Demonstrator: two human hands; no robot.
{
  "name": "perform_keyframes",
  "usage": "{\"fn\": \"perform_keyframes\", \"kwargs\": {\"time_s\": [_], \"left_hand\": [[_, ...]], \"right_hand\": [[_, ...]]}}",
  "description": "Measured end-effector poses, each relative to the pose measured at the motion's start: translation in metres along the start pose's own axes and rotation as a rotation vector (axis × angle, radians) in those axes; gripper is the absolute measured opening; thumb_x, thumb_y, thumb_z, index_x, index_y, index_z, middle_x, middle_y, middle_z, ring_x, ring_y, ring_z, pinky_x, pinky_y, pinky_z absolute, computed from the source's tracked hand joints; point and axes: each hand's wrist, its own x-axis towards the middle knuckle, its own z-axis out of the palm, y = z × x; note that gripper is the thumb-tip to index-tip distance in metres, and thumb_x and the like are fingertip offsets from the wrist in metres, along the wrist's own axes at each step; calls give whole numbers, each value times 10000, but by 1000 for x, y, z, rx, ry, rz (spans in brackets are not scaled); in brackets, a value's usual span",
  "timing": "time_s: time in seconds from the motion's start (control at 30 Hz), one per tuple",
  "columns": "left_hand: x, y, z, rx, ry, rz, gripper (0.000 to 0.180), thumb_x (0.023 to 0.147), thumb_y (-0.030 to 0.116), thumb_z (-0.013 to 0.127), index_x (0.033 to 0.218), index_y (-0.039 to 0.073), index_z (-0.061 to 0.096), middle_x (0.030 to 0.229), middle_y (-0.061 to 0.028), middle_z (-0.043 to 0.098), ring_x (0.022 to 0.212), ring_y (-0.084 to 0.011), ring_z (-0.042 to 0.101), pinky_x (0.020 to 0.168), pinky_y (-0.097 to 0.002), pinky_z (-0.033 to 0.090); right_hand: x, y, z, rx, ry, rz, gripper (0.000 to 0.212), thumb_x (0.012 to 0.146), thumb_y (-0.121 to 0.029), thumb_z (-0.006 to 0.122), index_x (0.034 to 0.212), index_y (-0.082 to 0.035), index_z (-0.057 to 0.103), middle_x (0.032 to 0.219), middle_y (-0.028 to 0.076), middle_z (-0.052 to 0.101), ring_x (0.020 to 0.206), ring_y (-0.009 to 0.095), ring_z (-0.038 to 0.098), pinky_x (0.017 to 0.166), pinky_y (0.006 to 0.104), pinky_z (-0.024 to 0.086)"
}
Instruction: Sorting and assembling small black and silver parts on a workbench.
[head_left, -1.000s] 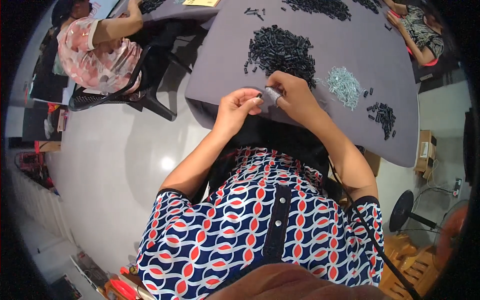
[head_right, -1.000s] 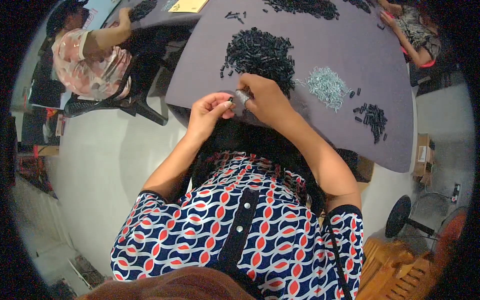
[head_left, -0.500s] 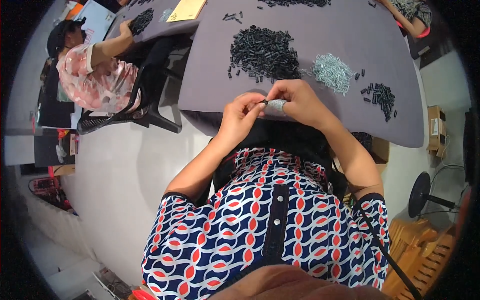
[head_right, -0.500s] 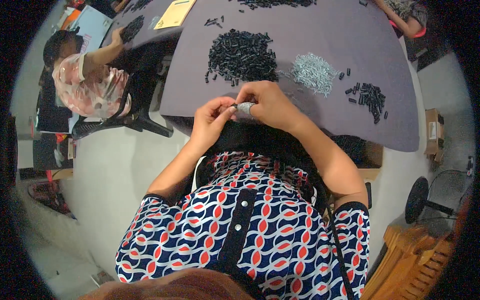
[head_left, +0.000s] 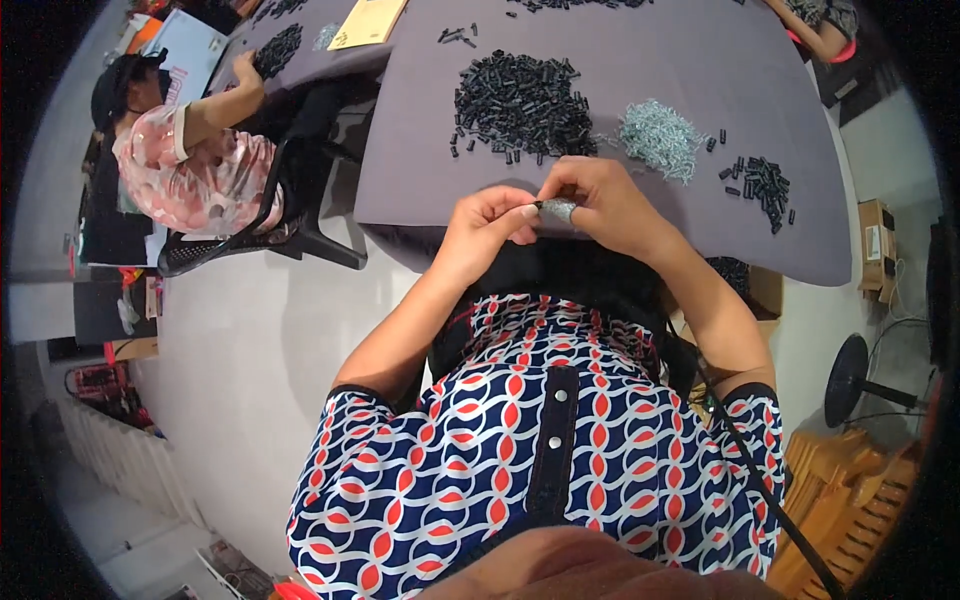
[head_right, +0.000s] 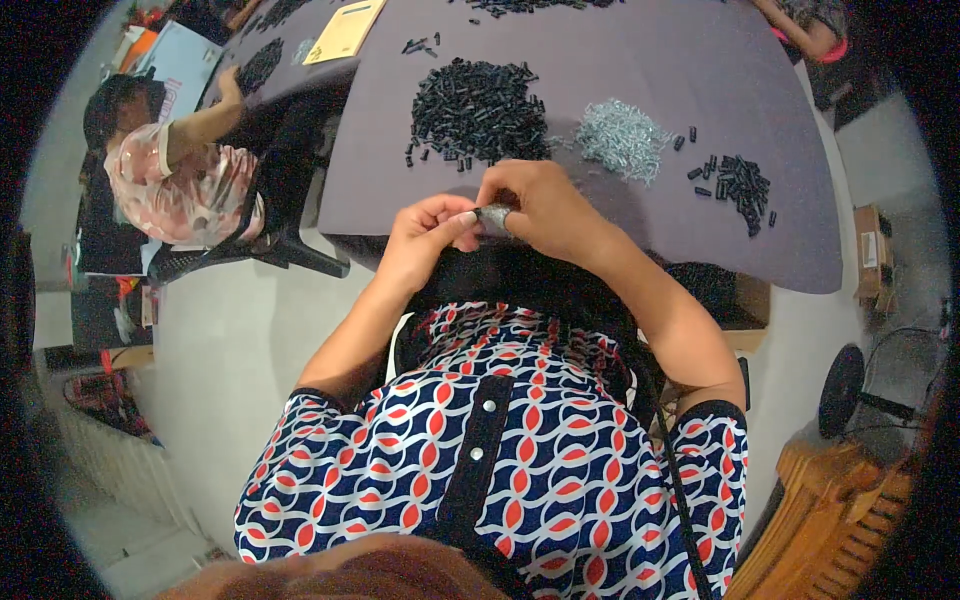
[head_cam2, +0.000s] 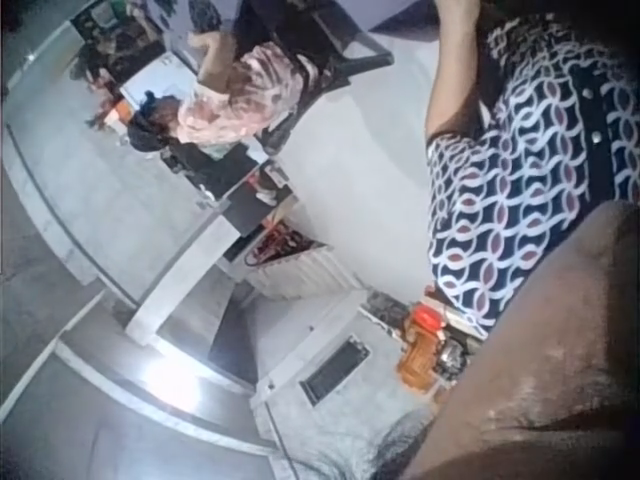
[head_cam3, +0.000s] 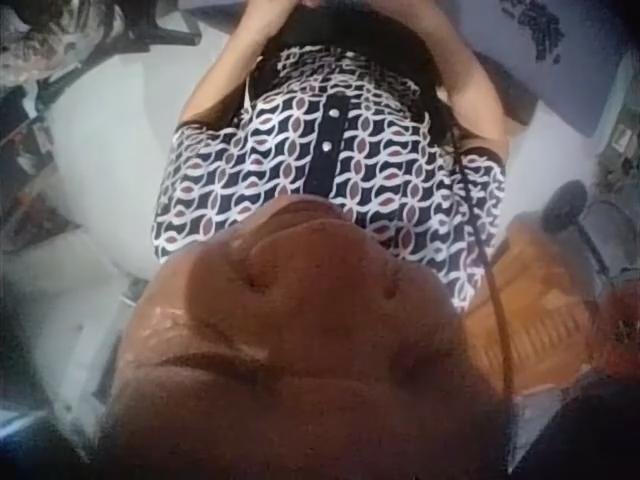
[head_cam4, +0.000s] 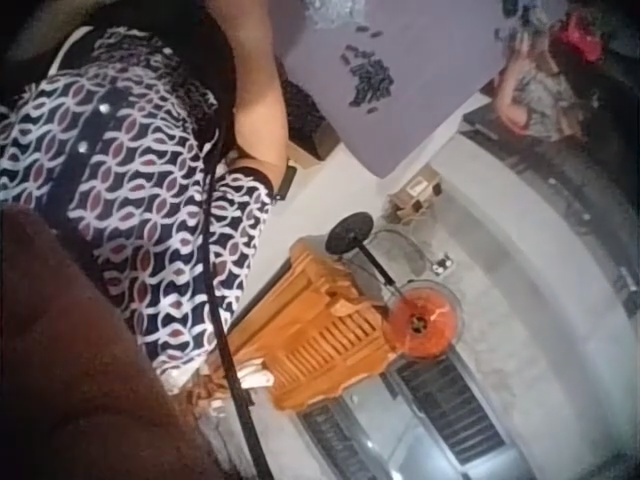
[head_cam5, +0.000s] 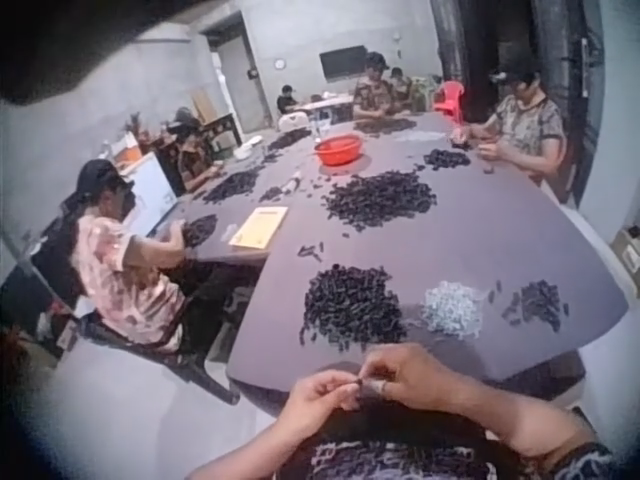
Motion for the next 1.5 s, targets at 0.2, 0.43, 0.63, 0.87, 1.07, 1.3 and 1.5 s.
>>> {"fn": "perform_keyframes", "kwargs": {"time_s": [0.2,0.43,0.63,0.87,1.07,1.3,1.5], "left_hand": [[2,5,-12,-306,-106,-241,157,971,85,595,1083,-12,650,881,-83,693,703,-132,658,639,-238,542],[6,-6,-17,-718,-298,-443,169,974,67,574,1117,-11,624,913,-121,686,700,-152,650,599,-245,539],[8,4,9,-440,-41,-277,121,963,85,609,1041,5,656,834,-92,689,647,-147,641,590,-239,531],[7,12,22,-367,57,-152,92,940,71,645,1006,16,677,843,-67,711,667,-116,653,618,-232,540],[7,9,25,-273,75,-128,104,918,48,666,1010,7,691,865,-40,708,753,-95,662,682,-236,546],[1,18,27,-414,36,-280,179,981,115,577,1017,-26,682,901,-70,713,752,-124,666,670,-247,558],[-2,8,25,-502,-14,-262,188,986,103,561,1017,-42,677,948,-96,715,803,-160,689,714,-272,569]], "right_hand": [[4,-4,3,-243,-45,-258,148,757,27,661,887,-1,596,844,129,571,784,313,614,696,366,488],[5,-12,-7,-258,-195,-242,237,751,80,620,968,-16,608,902,124,607,834,320,624,733,374,498],[-6,1,-13,219,-56,139,420,806,59,633,1210,-45,584,1050,75,665,893,165,647,775,313,515],[-16,-18,-11,-480,43,-73,548,777,-125,769,1278,-79,553,1161,116,608,982,286,634,827,377,527],[-9,-5,8,-815,147,-266,314,633,-166,765,865,-91,567,876,73,554,820,268,561,707,390,463],[-10,1,13,-711,162,-271,244,640,-138,710,816,-79,551,812,85,552,809,286,570,690,403,468],[-12,6,24,-712,134,-285,203,682,-123,679,819,-72,540,806,96,557,778,298,575,664,412,481]]}}
